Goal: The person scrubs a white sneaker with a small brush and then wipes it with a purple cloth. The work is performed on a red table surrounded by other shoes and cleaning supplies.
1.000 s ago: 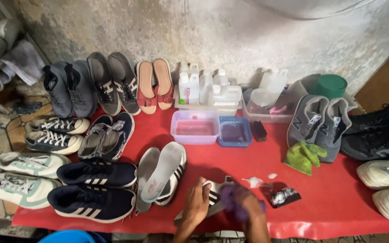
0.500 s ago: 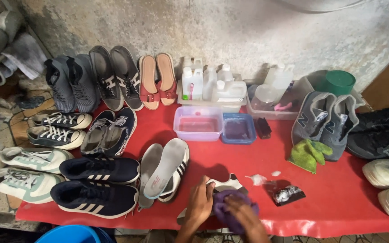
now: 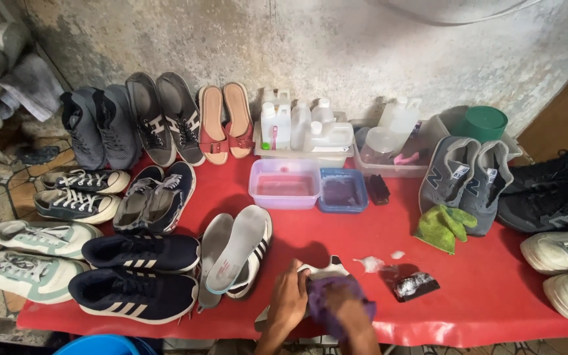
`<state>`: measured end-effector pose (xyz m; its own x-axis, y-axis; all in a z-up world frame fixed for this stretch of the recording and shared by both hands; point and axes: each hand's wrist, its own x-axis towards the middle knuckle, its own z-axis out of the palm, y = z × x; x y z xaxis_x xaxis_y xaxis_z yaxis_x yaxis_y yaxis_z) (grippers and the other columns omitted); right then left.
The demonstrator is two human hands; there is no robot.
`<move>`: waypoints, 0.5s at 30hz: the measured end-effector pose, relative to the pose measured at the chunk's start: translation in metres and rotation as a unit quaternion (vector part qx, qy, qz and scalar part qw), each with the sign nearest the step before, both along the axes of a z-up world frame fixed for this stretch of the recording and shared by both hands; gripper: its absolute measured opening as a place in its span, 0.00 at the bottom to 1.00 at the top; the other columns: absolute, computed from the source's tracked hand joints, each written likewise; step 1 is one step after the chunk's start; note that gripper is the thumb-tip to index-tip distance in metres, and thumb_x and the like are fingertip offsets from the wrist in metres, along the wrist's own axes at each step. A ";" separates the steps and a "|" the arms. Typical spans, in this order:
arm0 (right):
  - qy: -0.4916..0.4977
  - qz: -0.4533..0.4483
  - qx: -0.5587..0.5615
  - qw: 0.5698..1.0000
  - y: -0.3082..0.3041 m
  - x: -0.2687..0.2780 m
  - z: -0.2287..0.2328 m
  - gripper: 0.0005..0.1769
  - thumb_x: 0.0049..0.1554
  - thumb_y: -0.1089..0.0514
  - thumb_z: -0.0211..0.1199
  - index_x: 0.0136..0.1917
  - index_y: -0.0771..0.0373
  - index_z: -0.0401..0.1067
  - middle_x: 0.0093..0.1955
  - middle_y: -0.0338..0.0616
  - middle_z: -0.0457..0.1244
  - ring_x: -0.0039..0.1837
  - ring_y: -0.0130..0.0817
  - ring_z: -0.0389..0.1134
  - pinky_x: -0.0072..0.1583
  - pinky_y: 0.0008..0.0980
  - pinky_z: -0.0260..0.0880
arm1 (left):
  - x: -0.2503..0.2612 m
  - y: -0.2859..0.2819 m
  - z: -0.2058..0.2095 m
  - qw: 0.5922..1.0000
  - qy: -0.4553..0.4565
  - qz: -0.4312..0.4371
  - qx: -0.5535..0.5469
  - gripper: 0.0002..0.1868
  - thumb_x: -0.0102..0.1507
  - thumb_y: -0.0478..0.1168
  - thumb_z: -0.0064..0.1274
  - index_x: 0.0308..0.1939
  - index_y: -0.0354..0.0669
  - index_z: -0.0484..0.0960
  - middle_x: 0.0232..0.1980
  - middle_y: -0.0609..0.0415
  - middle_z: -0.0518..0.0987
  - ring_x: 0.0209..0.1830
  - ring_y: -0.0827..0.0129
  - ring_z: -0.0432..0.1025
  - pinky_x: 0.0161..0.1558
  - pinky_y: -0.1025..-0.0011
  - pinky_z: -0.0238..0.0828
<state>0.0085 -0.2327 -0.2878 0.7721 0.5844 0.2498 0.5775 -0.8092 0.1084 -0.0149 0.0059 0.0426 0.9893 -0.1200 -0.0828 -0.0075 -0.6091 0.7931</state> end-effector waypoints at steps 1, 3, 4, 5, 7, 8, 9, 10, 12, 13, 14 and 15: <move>-0.002 0.000 0.001 1.000 -0.004 0.007 0.021 0.26 0.53 0.70 0.56 0.66 0.61 0.69 0.65 0.54 0.65 0.62 0.49 0.68 0.66 0.42 0.65 | 0.001 0.000 0.001 1.000 -0.002 0.000 0.001 0.08 0.73 0.45 0.37 0.44 0.49 0.70 0.42 0.50 0.81 0.46 0.48 0.72 0.42 0.52 0.65; 0.214 -0.128 0.317 0.915 -0.011 0.018 0.061 0.11 0.53 0.53 0.52 0.41 0.46 0.76 0.50 0.34 0.72 0.51 0.25 0.71 0.58 0.26 0.70 | 0.000 0.002 0.003 1.000 -0.014 -0.005 -0.017 0.09 0.73 0.45 0.39 0.43 0.47 0.70 0.36 0.50 0.81 0.39 0.50 0.74 0.38 0.52 0.62; 0.214 -0.125 0.317 0.915 0.023 -0.009 0.127 0.11 0.53 0.53 0.52 0.41 0.46 0.76 0.50 0.34 0.72 0.51 0.25 0.71 0.58 0.26 0.70 | 0.001 0.002 -0.002 1.000 -0.015 -0.002 -0.017 0.09 0.73 0.45 0.39 0.43 0.47 0.70 0.36 0.50 0.81 0.39 0.50 0.74 0.38 0.52 0.62; 0.155 -0.234 0.455 0.845 0.045 -0.042 0.210 0.19 0.52 0.63 0.50 0.51 0.50 0.76 0.47 0.38 0.74 0.46 0.31 0.73 0.53 0.29 0.71 | 0.001 0.002 -0.006 1.000 -0.011 -0.001 -0.012 0.10 0.73 0.47 0.37 0.45 0.48 0.70 0.42 0.49 0.81 0.44 0.48 0.72 0.42 0.51 0.63; 0.087 -0.334 0.577 0.740 0.050 -0.084 0.303 0.31 0.50 0.72 0.47 0.62 0.54 0.76 0.44 0.43 0.76 0.42 0.37 0.75 0.47 0.32 0.71 | 0.003 0.002 -0.009 1.000 -0.007 -0.001 -0.008 0.12 0.73 0.49 0.36 0.48 0.48 0.69 0.47 0.48 0.82 0.50 0.45 0.70 0.46 0.49 0.65; 0.106 -0.346 0.571 0.737 0.048 -0.081 0.299 0.25 0.55 0.68 0.50 0.62 0.54 0.75 0.45 0.44 0.76 0.44 0.39 0.76 0.49 0.35 0.73 | 0.004 0.003 -0.009 1.000 -0.006 -0.001 -0.012 0.12 0.73 0.49 0.36 0.48 0.48 0.70 0.45 0.47 0.82 0.49 0.45 0.71 0.46 0.49 0.64; 0.125 -0.358 0.565 0.733 0.046 -0.079 0.296 0.20 0.59 0.64 0.53 0.63 0.55 0.74 0.47 0.46 0.76 0.47 0.41 0.77 0.51 0.38 0.74 | 0.005 0.003 -0.008 1.000 -0.004 -0.001 -0.016 0.11 0.73 0.49 0.37 0.47 0.48 0.70 0.44 0.47 0.82 0.48 0.44 0.72 0.45 0.49 0.64; 0.123 -0.358 0.566 0.733 0.041 -0.050 0.235 0.20 0.59 0.64 0.53 0.63 0.55 0.74 0.47 0.46 0.76 0.47 0.41 0.77 0.51 0.38 0.74 | 0.006 0.002 -0.009 1.000 -0.006 -0.002 -0.017 0.11 0.73 0.49 0.37 0.47 0.48 0.70 0.44 0.47 0.82 0.48 0.44 0.72 0.45 0.49 0.64; 0.182 -0.282 0.218 0.916 0.017 0.003 0.130 0.17 0.51 0.63 0.55 0.50 0.49 0.78 0.53 0.35 0.72 0.51 0.29 0.75 0.53 0.27 0.76 | 0.008 0.003 -0.012 0.999 -0.031 -0.003 -0.019 0.10 0.73 0.46 0.40 0.43 0.46 0.70 0.37 0.47 0.81 0.42 0.45 0.74 0.41 0.50 0.63; 0.181 -0.282 0.218 0.916 0.012 -0.011 0.099 0.17 0.51 0.63 0.55 0.50 0.49 0.78 0.53 0.35 0.72 0.51 0.29 0.75 0.53 0.27 0.76 | 0.009 0.003 -0.009 0.999 -0.031 -0.003 -0.019 0.10 0.73 0.46 0.40 0.43 0.46 0.70 0.37 0.47 0.81 0.42 0.45 0.74 0.41 0.50 0.63; 0.206 -0.151 0.276 0.926 0.007 -0.029 0.067 0.20 0.59 0.58 0.48 0.61 0.47 0.74 0.69 0.33 0.58 0.68 0.35 0.51 0.66 0.38 0.47 | 0.008 0.002 -0.007 0.999 -0.031 -0.006 -0.027 0.10 0.73 0.46 0.40 0.40 0.46 0.69 0.35 0.48 0.81 0.39 0.46 0.75 0.40 0.51 0.62; 0.228 -0.018 0.329 0.916 0.001 -0.046 0.035 0.25 0.68 0.52 0.40 0.73 0.45 0.69 0.84 0.31 0.45 0.86 0.39 0.28 0.79 0.47 0.17 | 0.008 0.002 -0.005 0.999 -0.031 -0.010 -0.034 0.11 0.73 0.46 0.40 0.38 0.46 0.68 0.33 0.49 0.80 0.37 0.47 0.76 0.38 0.52 0.61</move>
